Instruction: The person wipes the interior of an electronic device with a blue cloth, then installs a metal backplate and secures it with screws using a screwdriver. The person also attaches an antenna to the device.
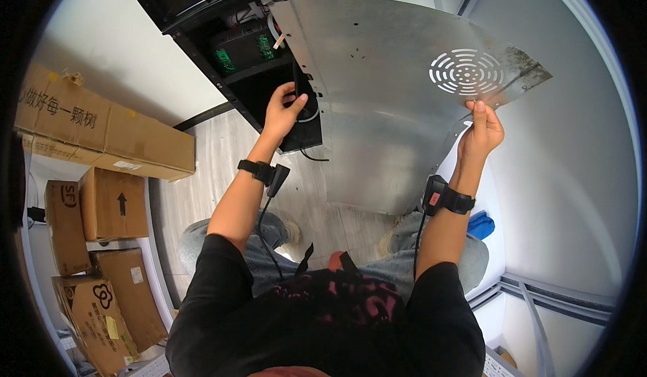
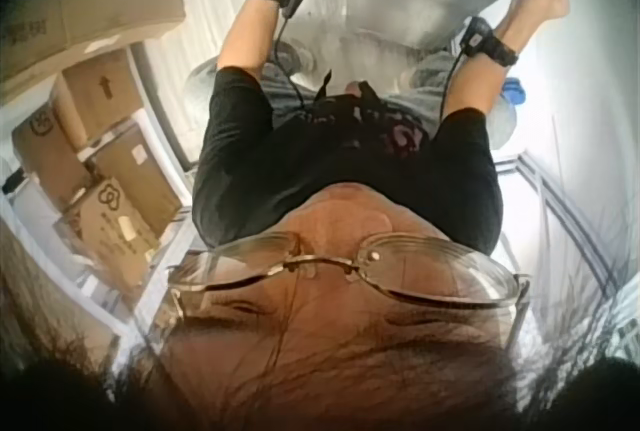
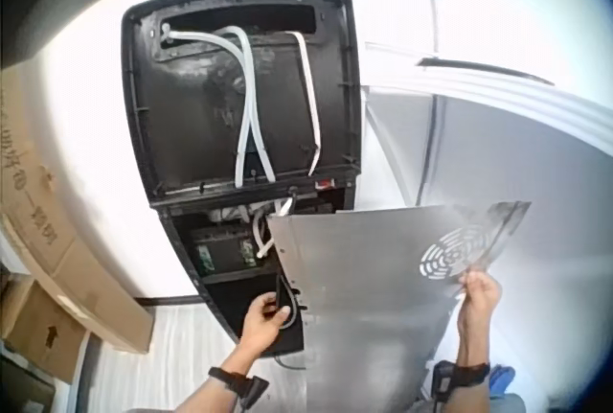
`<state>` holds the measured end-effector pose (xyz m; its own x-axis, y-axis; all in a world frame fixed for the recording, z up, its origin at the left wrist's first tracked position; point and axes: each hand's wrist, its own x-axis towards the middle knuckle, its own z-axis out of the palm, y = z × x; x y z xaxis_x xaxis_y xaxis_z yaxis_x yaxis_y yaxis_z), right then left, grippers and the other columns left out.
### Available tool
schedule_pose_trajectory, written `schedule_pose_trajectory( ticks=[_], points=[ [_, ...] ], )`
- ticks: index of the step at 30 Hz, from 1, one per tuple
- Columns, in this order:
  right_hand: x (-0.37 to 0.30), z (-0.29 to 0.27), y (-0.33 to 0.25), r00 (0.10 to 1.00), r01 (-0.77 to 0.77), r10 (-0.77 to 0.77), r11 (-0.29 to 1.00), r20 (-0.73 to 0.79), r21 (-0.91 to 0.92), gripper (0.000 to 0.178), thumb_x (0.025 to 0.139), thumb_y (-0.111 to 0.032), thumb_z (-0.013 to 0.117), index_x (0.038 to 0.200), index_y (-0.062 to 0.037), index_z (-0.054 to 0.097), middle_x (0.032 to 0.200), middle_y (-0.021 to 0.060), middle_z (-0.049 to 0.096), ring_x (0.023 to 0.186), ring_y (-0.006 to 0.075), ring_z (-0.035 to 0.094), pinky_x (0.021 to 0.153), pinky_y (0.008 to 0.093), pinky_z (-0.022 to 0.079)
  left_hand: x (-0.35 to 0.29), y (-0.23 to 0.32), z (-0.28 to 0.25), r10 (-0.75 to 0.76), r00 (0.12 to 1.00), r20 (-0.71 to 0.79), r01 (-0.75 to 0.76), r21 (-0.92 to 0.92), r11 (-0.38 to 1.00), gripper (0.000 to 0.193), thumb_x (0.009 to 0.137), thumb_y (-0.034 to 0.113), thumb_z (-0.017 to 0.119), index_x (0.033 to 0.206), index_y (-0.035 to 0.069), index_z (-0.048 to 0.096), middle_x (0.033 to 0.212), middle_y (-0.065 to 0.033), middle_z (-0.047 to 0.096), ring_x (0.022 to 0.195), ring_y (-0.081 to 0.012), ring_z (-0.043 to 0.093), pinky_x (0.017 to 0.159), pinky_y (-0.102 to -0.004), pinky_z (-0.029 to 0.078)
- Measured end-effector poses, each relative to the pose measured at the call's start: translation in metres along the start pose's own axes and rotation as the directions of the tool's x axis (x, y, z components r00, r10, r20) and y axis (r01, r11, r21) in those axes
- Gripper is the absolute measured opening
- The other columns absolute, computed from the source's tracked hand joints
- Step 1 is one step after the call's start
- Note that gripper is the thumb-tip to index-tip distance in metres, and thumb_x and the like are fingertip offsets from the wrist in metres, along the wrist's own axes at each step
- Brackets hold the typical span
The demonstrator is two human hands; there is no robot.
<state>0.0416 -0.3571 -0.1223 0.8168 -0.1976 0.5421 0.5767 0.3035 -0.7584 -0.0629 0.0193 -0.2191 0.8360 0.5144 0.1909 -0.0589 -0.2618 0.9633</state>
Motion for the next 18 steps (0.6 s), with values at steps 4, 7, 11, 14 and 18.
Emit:
schedule_pose_trajectory(
  ticks=[4,7,11,14,18],
  points=[
    [-0.002,0.005,-0.004,1.0,0.027,-0.027,1.0,-0.011,-0.009,0.014,0.089,-0.007,0.067,0.092,0.0072,0.068,0.084,0.0149,0.07,0.078,0.0165,0.065,0.081,0.028,0.048,0.009,-0.015,0.01,0.225,0.974,-0.012,-0.212,0.297,0.931,0.034,0.087,0.022,0.067,0.114,0.002,0.06,0.112,-0.0176,0.06,0.101,-0.0334,0.058,0.088,-0.0388,0.047],
    [0.004,0.008,0.0,0.999,0.033,-0.032,0.999,-0.024,0.026,0.014,0.089,-0.006,0.066,0.092,0.0074,0.068,0.084,0.0153,0.07,0.078,0.0164,0.065,0.081,0.0278,0.048,0.009,-0.024,0.001,0.103,0.989,0.102,-0.134,0.367,0.92,0.023,0.094,0.026,0.059,0.1,0.004,0.063,0.087,-0.0127,0.063,0.079,-0.0205,0.061,0.074,-0.0327,0.048],
    [0.009,0.009,0.007,0.998,0.052,-0.05,0.997,-0.04,0.05,0.014,0.089,-0.005,0.066,0.092,0.0078,0.068,0.084,0.0155,0.07,0.078,0.0167,0.065,0.082,0.0279,0.049,-0.006,-0.027,-0.022,-0.007,0.983,0.184,-0.05,0.301,0.952,0.022,0.097,0.023,0.055,0.095,0.002,0.06,0.075,-0.0074,0.06,0.07,-0.0164,0.056,0.069,-0.029,0.047],
    [0.013,0.019,0.013,0.999,0.042,-0.038,0.995,-0.038,0.095,0.014,0.089,-0.006,0.066,0.092,0.0082,0.068,0.084,0.0153,0.07,0.078,0.0168,0.065,0.082,0.0283,0.049,-0.013,-0.032,-0.05,0.031,0.961,0.275,-0.098,0.233,0.968,0.025,0.1,0.023,0.049,0.092,0.001,0.058,0.08,-0.0035,0.061,0.074,-0.0122,0.056,0.068,-0.0271,0.047],
    [0.021,0.021,0.023,0.997,0.064,-0.058,0.986,-0.043,0.155,0.014,0.089,-0.004,0.065,0.092,0.0096,0.067,0.084,0.0162,0.07,0.079,0.0179,0.065,0.083,0.029,0.049,-0.032,-0.006,-0.081,-0.144,0.913,0.382,0.08,0.179,0.981,0.028,0.103,0.028,0.044,0.095,0.004,0.056,0.083,-0.0018,0.059,0.078,-0.0104,0.057,0.071,-0.0252,0.048]
  ],
)
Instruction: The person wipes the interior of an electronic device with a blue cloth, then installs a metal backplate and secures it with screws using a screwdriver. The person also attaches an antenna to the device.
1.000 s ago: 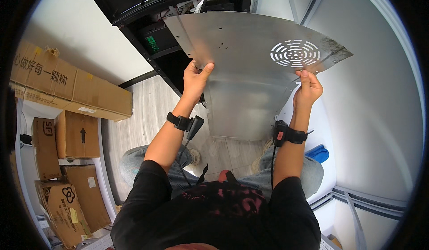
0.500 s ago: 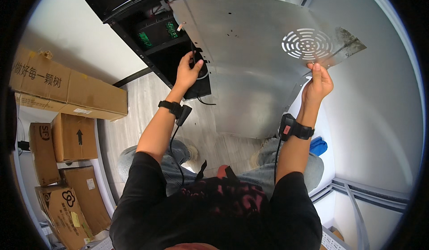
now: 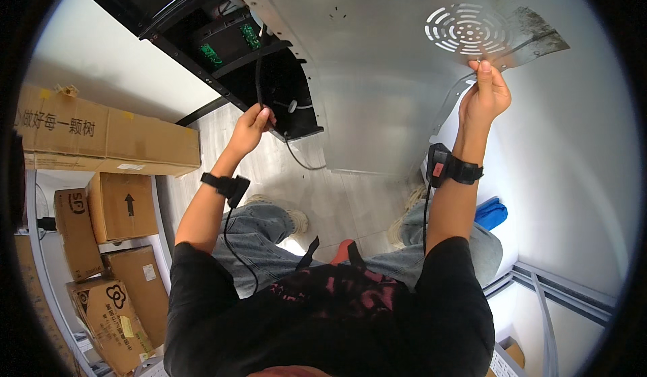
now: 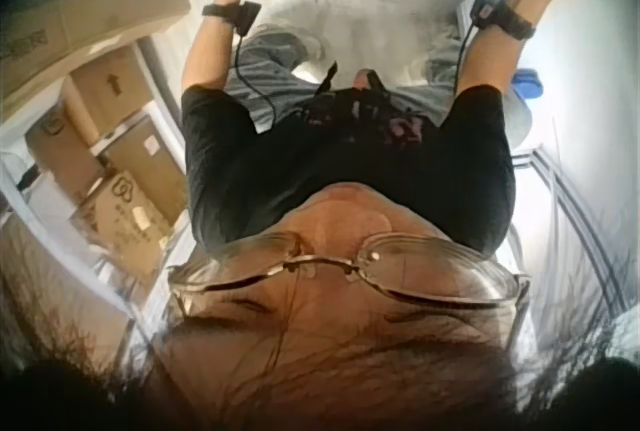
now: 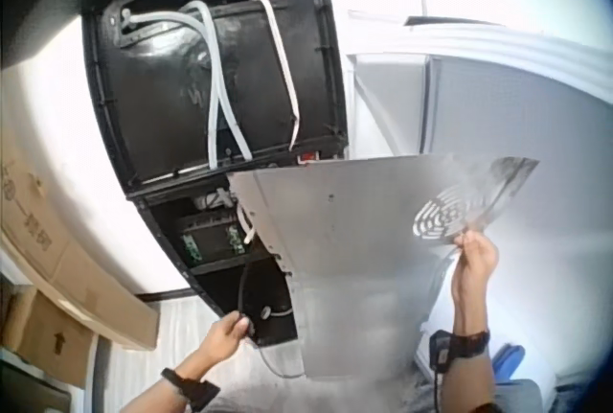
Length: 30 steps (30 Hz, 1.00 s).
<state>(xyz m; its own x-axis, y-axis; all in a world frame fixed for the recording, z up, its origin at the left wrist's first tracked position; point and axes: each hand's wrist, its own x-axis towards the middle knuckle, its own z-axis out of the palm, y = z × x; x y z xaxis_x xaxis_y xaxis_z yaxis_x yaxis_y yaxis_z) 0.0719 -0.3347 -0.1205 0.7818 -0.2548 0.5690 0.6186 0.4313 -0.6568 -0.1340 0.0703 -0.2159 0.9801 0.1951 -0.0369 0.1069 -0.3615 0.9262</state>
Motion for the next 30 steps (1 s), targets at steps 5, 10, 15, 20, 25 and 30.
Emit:
schedule_pose_trajectory(
  ticks=[5,10,15,20,25,30],
  points=[
    [0.004,0.001,0.016,0.999,0.037,-0.037,0.999,0.018,0.023,0.017,0.091,-0.005,0.062,0.095,0.0108,0.066,0.09,0.0163,0.069,0.085,0.0198,0.063,0.087,0.0317,0.048,-0.044,0.027,-0.012,-0.167,0.981,0.103,0.189,-0.263,0.946,0.034,0.103,0.035,0.042,0.094,0.005,0.055,0.083,-0.0036,0.06,0.075,-0.0128,0.06,0.067,-0.0277,0.053],
    [-0.002,0.015,0.031,0.998,0.066,-0.065,0.99,-0.014,0.122,0.014,0.089,-0.001,0.064,0.091,0.0123,0.067,0.083,0.0174,0.069,0.077,0.0191,0.065,0.079,0.0287,0.052,-0.068,0.052,-0.016,-0.249,0.953,0.175,0.291,-0.285,0.913,0.04,0.102,0.042,0.039,0.096,0.005,0.053,0.078,-0.0066,0.058,0.07,-0.0179,0.063,0.058,-0.0321,0.058],
    [-0.012,0.019,0.048,0.999,0.051,-0.051,0.991,-0.002,0.121,0.014,0.088,-0.003,0.065,0.089,0.0109,0.068,0.083,0.0168,0.069,0.076,0.0179,0.064,0.078,0.0287,0.05,-0.079,0.073,-0.028,-0.301,0.903,0.305,0.407,-0.392,0.825,0.038,0.103,0.039,0.038,0.099,0.004,0.054,0.07,-0.0063,0.055,0.058,-0.0176,0.06,0.048,-0.0312,0.055],
    [-0.033,0.02,0.065,0.999,-0.033,0.033,0.998,0.001,0.046,0.017,0.088,-0.007,0.067,0.086,0.0098,0.068,0.081,0.0137,0.068,0.077,0.0158,0.061,0.078,0.0293,0.048,-0.09,0.082,-0.03,-0.237,0.913,0.332,0.397,-0.585,0.707,0.036,0.103,0.036,0.037,0.096,0.003,0.051,0.072,-0.0094,0.057,0.055,-0.0197,0.062,0.046,-0.0322,0.056],
    [-0.062,0.014,0.079,0.994,-0.108,0.109,0.992,-0.014,0.06,0.016,0.088,-0.005,0.065,0.086,0.0097,0.068,0.085,0.0134,0.067,0.079,0.0169,0.061,0.079,0.0309,0.047,-0.099,0.085,-0.029,-0.067,0.954,0.292,0.259,-0.691,0.674,0.027,0.103,0.031,0.04,0.102,0.005,0.046,0.081,-0.0122,0.058,0.06,-0.0227,0.064,0.047,-0.0336,0.057],
    [-0.086,0.004,0.088,0.986,-0.168,0.168,0.984,0.0,0.055,0.014,0.089,-0.004,0.063,0.086,0.0093,0.068,0.085,0.0125,0.067,0.08,0.0163,0.061,0.08,0.0293,0.047,-0.106,0.095,-0.042,0.117,0.975,0.188,0.071,-0.768,0.637,0.018,0.1,0.026,0.049,0.104,0.009,0.047,0.09,-0.0158,0.057,0.066,-0.0281,0.064,0.049,-0.0353,0.057]
  ],
)
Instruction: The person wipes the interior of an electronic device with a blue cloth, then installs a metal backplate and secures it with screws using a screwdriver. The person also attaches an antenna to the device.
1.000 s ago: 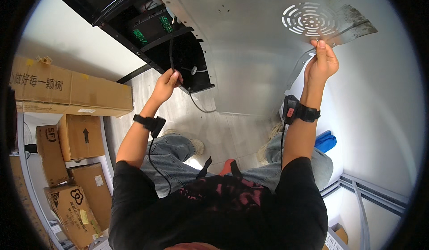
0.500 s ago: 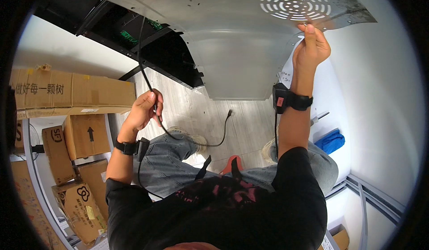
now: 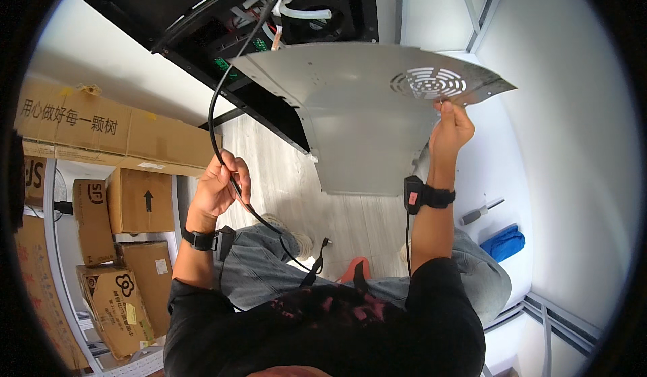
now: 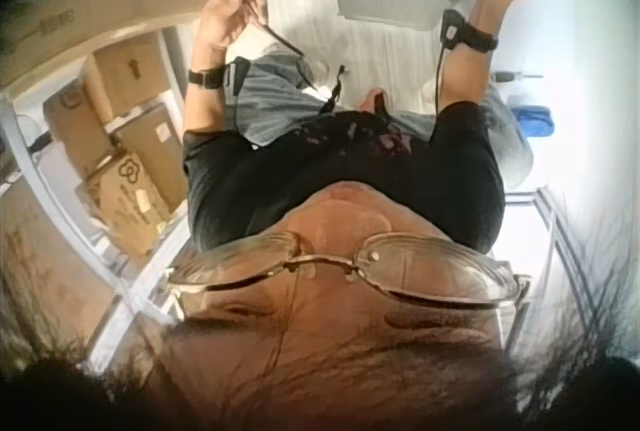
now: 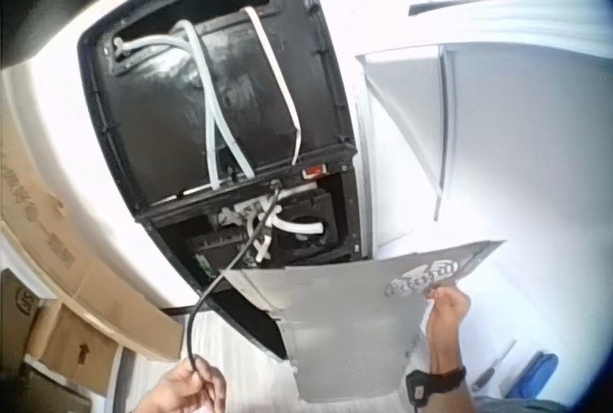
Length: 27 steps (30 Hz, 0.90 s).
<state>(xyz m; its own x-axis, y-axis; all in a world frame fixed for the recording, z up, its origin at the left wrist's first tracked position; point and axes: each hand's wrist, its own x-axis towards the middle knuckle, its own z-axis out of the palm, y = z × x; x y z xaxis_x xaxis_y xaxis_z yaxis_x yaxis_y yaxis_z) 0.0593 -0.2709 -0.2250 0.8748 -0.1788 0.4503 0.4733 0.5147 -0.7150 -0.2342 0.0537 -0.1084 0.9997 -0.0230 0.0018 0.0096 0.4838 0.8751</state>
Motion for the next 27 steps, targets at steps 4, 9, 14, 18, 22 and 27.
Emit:
schedule_pose_trajectory(
  ticks=[4,9,14,18,22,27],
  points=[
    [-0.008,-0.007,0.008,0.998,-0.052,0.053,0.998,0.028,-0.024,0.014,0.09,-0.004,0.063,0.086,0.0084,0.068,0.084,0.0111,0.067,0.079,0.0145,0.06,0.079,0.0285,0.047,-0.003,0.006,-0.003,0.137,0.989,0.062,-0.136,-0.008,0.991,0.015,0.099,0.024,0.051,0.103,0.01,0.05,0.091,-0.0163,0.056,0.067,-0.03,0.063,0.051,-0.0372,0.056],
    [-0.01,-0.004,0.011,0.993,-0.08,0.09,0.988,0.071,-0.134,0.015,0.089,-0.007,0.065,0.084,0.0063,0.07,0.082,0.0072,0.067,0.076,0.0112,0.057,0.074,0.0251,0.044,-0.002,0.017,0.002,0.219,0.968,0.123,-0.231,0.087,0.969,0.019,0.098,0.028,0.053,0.102,0.009,0.051,0.09,-0.0158,0.057,0.07,-0.0293,0.064,0.055,-0.0373,0.056],
    [-0.004,0.042,-0.001,0.974,-0.131,0.184,0.933,0.132,-0.335,0.019,0.087,-0.014,0.069,0.082,0.004,0.072,0.08,0.0041,0.067,0.074,0.009,0.056,0.071,0.0234,0.043,-0.006,0.02,0.024,-0.04,0.981,0.191,-0.037,0.381,0.924,0.023,0.093,0.025,0.062,0.097,0.002,0.06,0.095,-0.0136,0.061,0.084,-0.0224,0.064,0.07,-0.0339,0.054],
    [0.003,0.072,-0.002,0.955,-0.163,0.235,0.925,0.18,-0.343,0.021,0.088,-0.017,0.07,0.082,0.0025,0.073,0.08,0.0041,0.068,0.075,0.0083,0.056,0.071,0.0236,0.043,0.007,0.019,0.042,-0.117,0.978,0.171,-0.009,0.599,0.801,0.014,0.087,0.012,0.068,0.097,0.002,0.065,0.095,-0.0065,0.061,0.088,-0.0164,0.062,0.075,-0.0302,0.053],
    [0.007,0.083,-0.004,0.936,-0.202,0.279,0.925,0.214,-0.322,0.021,0.088,-0.018,0.07,0.081,0.0017,0.073,0.077,0.0032,0.068,0.074,0.0071,0.056,0.073,0.0229,0.042,0.021,0.016,0.044,-0.089,0.968,0.235,-0.119,0.742,0.66,0.015,0.084,0.012,0.071,0.097,0.004,0.068,0.093,-0.005,0.062,0.089,-0.0164,0.061,0.077,-0.0297,0.05],
    [0.011,0.094,-0.003,0.934,-0.239,0.305,0.921,0.187,-0.308,0.023,0.088,-0.019,0.069,0.08,0.0026,0.072,0.078,0.0045,0.068,0.075,0.0085,0.056,0.075,0.024,0.043,0.031,0.015,0.032,-0.063,0.976,0.209,-0.12,0.751,0.649,0.017,0.084,0.011,0.07,0.099,0.003,0.068,0.092,-0.0057,0.065,0.087,-0.018,0.059,0.078,-0.0316,0.047]
  ],
)
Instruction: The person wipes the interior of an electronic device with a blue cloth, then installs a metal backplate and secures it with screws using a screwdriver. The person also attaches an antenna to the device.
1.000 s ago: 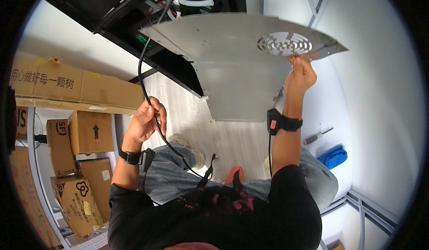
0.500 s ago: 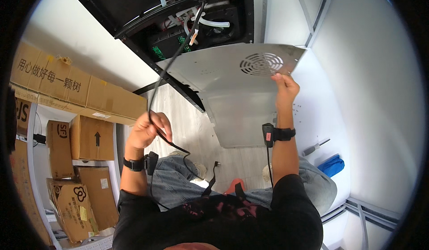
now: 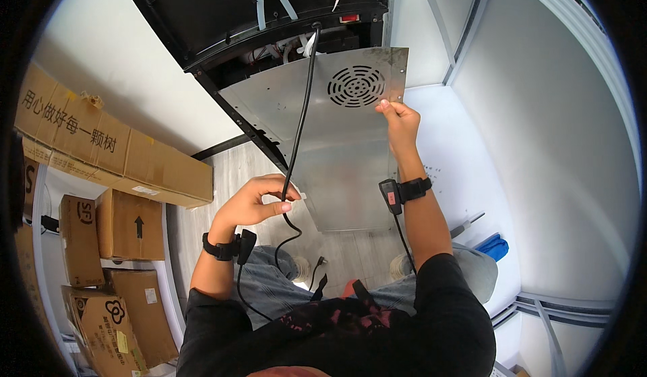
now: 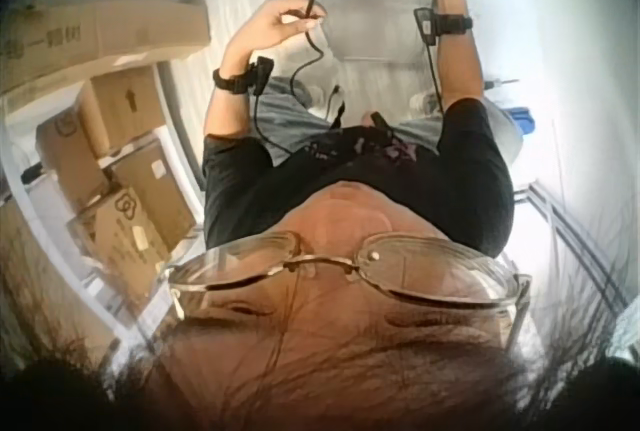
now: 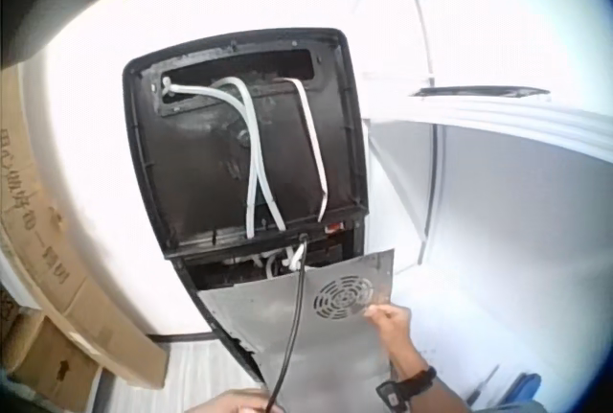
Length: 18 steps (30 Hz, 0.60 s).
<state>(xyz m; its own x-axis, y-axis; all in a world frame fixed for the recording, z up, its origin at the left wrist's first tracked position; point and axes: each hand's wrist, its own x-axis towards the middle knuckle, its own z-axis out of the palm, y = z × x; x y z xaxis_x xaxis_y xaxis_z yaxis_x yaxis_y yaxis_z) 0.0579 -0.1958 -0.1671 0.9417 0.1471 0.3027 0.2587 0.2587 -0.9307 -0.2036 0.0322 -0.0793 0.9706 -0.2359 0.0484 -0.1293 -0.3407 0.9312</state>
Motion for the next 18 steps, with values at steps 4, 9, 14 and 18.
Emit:
schedule_pose_trajectory(
  ticks=[4,9,14,18],
  points=[
    [0.009,0.004,-0.007,0.999,-0.033,0.033,0.999,-0.011,0.03,0.024,0.088,-0.018,0.068,0.081,0.0041,0.071,0.081,0.0069,0.069,0.078,0.011,0.058,0.079,0.0263,0.044,-0.002,-0.008,-0.011,0.001,1.0,-0.019,-0.003,-0.137,0.99,0.018,0.092,0.016,0.064,0.104,0.002,0.068,0.093,-0.0043,0.063,0.085,-0.0154,0.06,0.08,-0.0305,0.049],
    [0.02,0.0,0.004,0.996,-0.086,0.085,0.991,0.016,0.098,0.024,0.088,-0.017,0.068,0.083,0.006,0.07,0.083,0.0099,0.069,0.081,0.0138,0.06,0.083,0.0284,0.044,0.006,-0.033,-0.013,-0.086,0.965,-0.25,0.022,-0.247,0.969,0.023,0.096,0.021,0.059,0.104,0.001,0.067,0.091,-0.0048,0.062,0.083,-0.0141,0.059,0.079,-0.0286,0.049],
    [0.024,0.01,0.012,0.986,-0.163,0.159,0.976,0.04,0.144,0.021,0.089,-0.015,0.067,0.086,0.0056,0.069,0.084,0.0098,0.069,0.081,0.0142,0.061,0.081,0.0269,0.045,0.014,-0.067,-0.026,-0.047,0.621,-0.782,0.132,0.045,0.99,0.032,0.097,0.028,0.058,0.115,0.002,0.058,0.103,-0.0058,0.061,0.09,-0.0152,0.06,0.076,-0.0294,0.048],
    [0.022,0.021,0.01,0.985,-0.162,0.152,0.976,0.077,0.144,0.02,0.089,-0.015,0.067,0.087,0.0055,0.068,0.084,0.0096,0.069,0.081,0.0143,0.061,0.08,0.0269,0.046,0.028,-0.102,-0.032,-0.041,0.577,-0.816,0.175,0.074,0.982,0.04,0.096,0.034,0.057,0.113,-0.003,0.055,0.098,-0.0114,0.061,0.09,-0.0178,0.062,0.073,-0.0312,0.051]
  ],
)
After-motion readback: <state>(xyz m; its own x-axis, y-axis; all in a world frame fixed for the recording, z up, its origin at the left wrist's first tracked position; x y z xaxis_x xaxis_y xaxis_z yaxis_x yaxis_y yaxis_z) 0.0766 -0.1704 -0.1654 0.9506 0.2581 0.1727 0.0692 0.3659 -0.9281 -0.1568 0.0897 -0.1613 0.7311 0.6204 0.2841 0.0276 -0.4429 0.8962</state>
